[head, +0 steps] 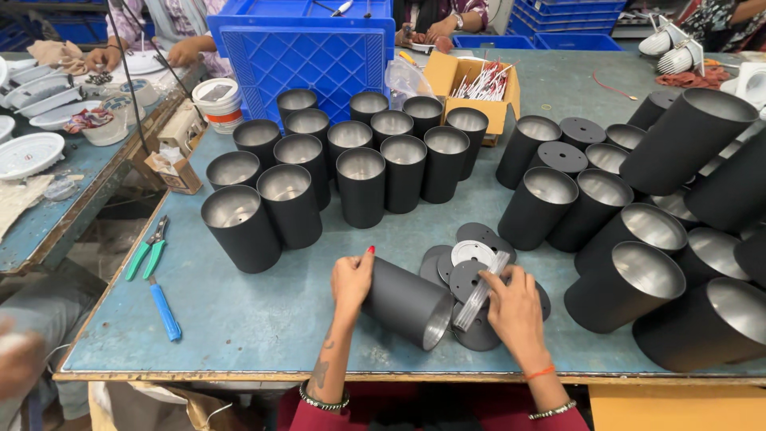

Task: The person repeatedly picks up black cylindrical containers and uses a metal tool to press circular discs into the open ends. The person handles the cylinders one at a time, inserts the discs, and places the finished units back on the table. The process is repeated continuously throughout the clip.

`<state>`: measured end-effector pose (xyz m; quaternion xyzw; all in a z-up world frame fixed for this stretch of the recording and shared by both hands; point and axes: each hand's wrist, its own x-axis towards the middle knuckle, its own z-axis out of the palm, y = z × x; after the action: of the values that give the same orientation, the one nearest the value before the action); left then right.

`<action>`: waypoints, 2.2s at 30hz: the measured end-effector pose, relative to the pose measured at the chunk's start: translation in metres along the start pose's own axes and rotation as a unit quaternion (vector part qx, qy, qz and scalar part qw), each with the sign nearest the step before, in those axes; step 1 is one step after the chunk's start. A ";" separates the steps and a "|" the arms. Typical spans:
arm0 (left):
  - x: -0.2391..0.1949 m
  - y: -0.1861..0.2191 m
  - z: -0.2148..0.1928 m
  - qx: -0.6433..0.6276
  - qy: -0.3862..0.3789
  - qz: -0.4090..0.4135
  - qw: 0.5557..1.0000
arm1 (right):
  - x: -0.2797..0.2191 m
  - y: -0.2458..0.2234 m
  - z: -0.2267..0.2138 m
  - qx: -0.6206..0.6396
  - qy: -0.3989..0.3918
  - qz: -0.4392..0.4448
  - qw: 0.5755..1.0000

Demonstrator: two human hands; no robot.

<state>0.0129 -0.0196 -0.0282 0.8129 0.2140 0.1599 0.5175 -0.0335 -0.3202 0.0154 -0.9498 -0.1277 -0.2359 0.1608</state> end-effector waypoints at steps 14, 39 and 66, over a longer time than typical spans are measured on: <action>-0.035 0.024 -0.006 0.041 0.000 0.020 0.999 | 0.024 0.025 0.001 -0.162 -0.011 -0.225 0.961; -0.053 0.014 -0.016 -0.022 0.022 0.014 0.999 | -0.047 0.072 0.017 -0.119 0.093 0.044 0.987; -0.062 0.065 -0.072 -0.002 0.016 0.210 0.978 | -0.052 0.088 0.026 -0.049 0.113 0.072 0.990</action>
<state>-0.0628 -0.0199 0.0585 0.8361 0.0463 0.2780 0.4706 -0.0394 -0.3996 -0.0529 -0.9306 -0.0282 -0.3356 0.1436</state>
